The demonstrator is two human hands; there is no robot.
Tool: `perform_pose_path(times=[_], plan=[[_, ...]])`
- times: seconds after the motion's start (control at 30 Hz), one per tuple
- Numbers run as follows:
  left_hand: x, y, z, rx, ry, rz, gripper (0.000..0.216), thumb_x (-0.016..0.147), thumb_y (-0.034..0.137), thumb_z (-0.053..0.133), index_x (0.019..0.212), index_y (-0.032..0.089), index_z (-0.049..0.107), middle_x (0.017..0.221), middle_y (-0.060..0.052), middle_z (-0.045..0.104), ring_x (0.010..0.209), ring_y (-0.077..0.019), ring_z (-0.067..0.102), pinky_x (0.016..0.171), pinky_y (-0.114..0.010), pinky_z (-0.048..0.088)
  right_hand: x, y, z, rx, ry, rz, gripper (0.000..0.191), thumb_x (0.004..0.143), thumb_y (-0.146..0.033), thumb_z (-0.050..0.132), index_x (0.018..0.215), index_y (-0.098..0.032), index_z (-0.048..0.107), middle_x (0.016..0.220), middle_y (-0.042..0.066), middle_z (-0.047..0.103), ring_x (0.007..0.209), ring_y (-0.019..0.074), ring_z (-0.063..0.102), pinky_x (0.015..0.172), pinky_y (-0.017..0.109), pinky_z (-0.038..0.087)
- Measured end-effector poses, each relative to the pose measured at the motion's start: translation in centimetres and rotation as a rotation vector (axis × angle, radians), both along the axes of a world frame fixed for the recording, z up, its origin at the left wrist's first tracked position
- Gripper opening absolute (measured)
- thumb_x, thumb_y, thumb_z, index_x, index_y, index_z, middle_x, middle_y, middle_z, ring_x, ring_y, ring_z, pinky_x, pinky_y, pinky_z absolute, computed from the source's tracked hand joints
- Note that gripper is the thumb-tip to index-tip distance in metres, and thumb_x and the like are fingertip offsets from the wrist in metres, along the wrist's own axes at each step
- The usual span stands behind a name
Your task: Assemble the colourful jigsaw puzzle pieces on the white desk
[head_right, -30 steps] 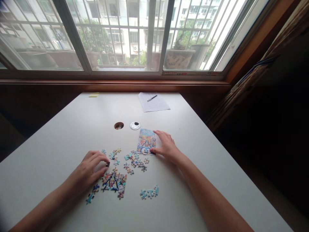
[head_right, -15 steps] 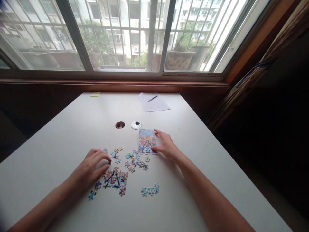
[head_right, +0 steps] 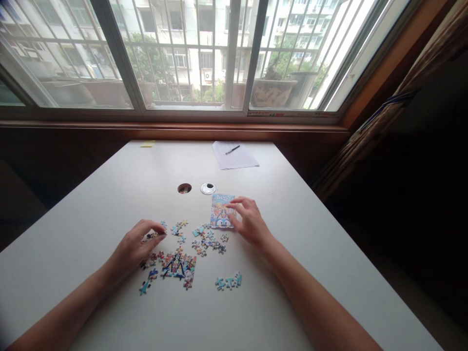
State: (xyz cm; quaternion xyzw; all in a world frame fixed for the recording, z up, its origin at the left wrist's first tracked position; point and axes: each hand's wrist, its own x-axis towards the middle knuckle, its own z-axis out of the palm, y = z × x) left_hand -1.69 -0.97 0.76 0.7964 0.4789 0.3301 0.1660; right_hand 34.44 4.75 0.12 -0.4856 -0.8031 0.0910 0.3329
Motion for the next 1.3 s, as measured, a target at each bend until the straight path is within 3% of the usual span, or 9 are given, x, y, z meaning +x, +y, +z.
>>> perform_pose_path(times=[0.13, 0.23, 0.37, 0.47, 0.6, 0.73, 0.83, 1.1, 1.3], plan=[[-1.1, 0.1, 0.9, 0.063, -0.022, -0.1, 0.009, 0.099, 0.025, 0.058, 0.097, 0.021, 0.066, 0.094, -0.005, 0.069, 0.093, -0.0194, 0.062, 0.084, -0.033, 0.051, -3.2, -3.4, 2.4, 0.023, -0.138, 0.472, 0.021, 0.099, -0.025, 0.055, 0.111, -0.029, 0.071, 0.106, 0.006, 0.069, 0.104, 0.0231, 0.059, 0.092, 0.042, 0.049], [-1.4, -0.5, 2.2, 0.096, 0.033, -0.278, 0.009, 0.098, 0.019, 0.058, 0.099, 0.022, 0.066, 0.095, -0.005, 0.069, 0.093, -0.0186, 0.062, 0.083, -0.032, 0.052, -5.2, -6.0, 3.7, 0.042, -0.295, 0.571, 0.023, 0.098, -0.032, 0.056, 0.115, -0.03, 0.071, 0.095, 0.006, 0.068, 0.092, 0.0219, 0.058, 0.08, 0.037, 0.046], [-0.5, -2.6, 4.4, 0.023, 0.256, -0.492, 0.017, 0.099, 0.014, 0.053, 0.105, 0.024, 0.066, 0.103, -0.004, 0.073, 0.098, -0.0183, 0.065, 0.094, -0.036, 0.054, -6.3, -7.9, 4.3, -0.016, -0.44, 0.638, 0.023, 0.098, -0.035, 0.055, 0.111, -0.03, 0.073, 0.076, 0.002, 0.066, 0.072, 0.0172, 0.057, 0.069, 0.032, 0.039], [0.7, -4.4, 4.9, 0.002, 0.329, -0.531, 0.023, 0.099, 0.011, 0.048, 0.105, 0.023, 0.067, 0.114, -0.005, 0.074, 0.112, -0.0202, 0.066, 0.096, -0.036, 0.057, -6.1, -8.1, 4.2, -0.044, -0.471, 0.62, 0.024, 0.096, -0.033, 0.057, 0.115, -0.034, 0.073, 0.07, 0.0, 0.068, 0.064, 0.0158, 0.058, 0.063, 0.031, 0.034], [1.6, -5.6, 3.9, 0.006, 0.402, -0.562, 0.031, 0.093, 0.005, 0.046, 0.113, 0.021, 0.066, 0.129, -0.007, 0.069, 0.124, -0.0223, 0.064, 0.107, -0.042, 0.053, -5.7, -7.7, 4.1, -0.067, -0.467, 0.567, 0.025, 0.095, -0.033, 0.059, 0.116, -0.035, 0.073, 0.073, 0.0, 0.073, 0.061, 0.0149, 0.06, 0.059, 0.03, 0.031], [1.7, -5.0, 2.8, 0.02, 0.515, -0.532, 0.04, 0.093, 0.005, 0.045, 0.126, 0.018, 0.06, 0.139, -0.009, 0.063, 0.131, -0.0235, 0.059, 0.111, -0.043, 0.05, -5.5, -7.2, 3.9, -0.079, -0.502, 0.517, 0.026, 0.095, -0.032, 0.06, 0.117, -0.034, 0.073, 0.073, 0.001, 0.075, 0.06, 0.015, 0.061, 0.058, 0.029, 0.029], [1.8, -4.0, 2.6, 0.05, 0.525, -0.533, 0.035, 0.097, 0.006, 0.042, 0.124, 0.017, 0.061, 0.139, -0.009, 0.063, 0.131, -0.0222, 0.059, 0.114, -0.041, 0.048, -5.6, -6.6, 3.4, -0.057, -0.51, 0.475, 0.028, 0.097, -0.029, 0.056, 0.12, -0.033, 0.073, 0.071, 0.002, 0.074, 0.057, 0.0142, 0.06, 0.057, 0.029, 0.028], [2.1, -2.3, 3.1, 0.05, 0.479, -0.579, 0.029, 0.093, 0.005, 0.044, 0.111, 0.017, 0.064, 0.136, -0.011, 0.065, 0.131, -0.0231, 0.059, 0.115, -0.042, 0.048, -2.9, -4.1, 2.3, -0.023, -0.338, 0.368, 0.032, 0.102, -0.027, 0.048, 0.128, -0.029, 0.068, 0.084, 0.004, 0.076, 0.073, 0.0177, 0.065, 0.07, 0.03, 0.043], [1.9, -2.8, 3.6, 0.073, 0.445, -0.573, 0.022, 0.098, 0.008, 0.042, 0.101, 0.018, 0.061, 0.132, -0.009, 0.067, 0.128, -0.0216, 0.06, 0.114, -0.041, 0.047, -0.3, -3.3, 3.6, 0.032, -0.338, 0.247, 0.03, 0.103, -0.024, 0.046, 0.116, -0.022, 0.072, 0.085, 0.007, 0.071, 0.077, 0.0186, 0.063, 0.07, 0.03, 0.047]])
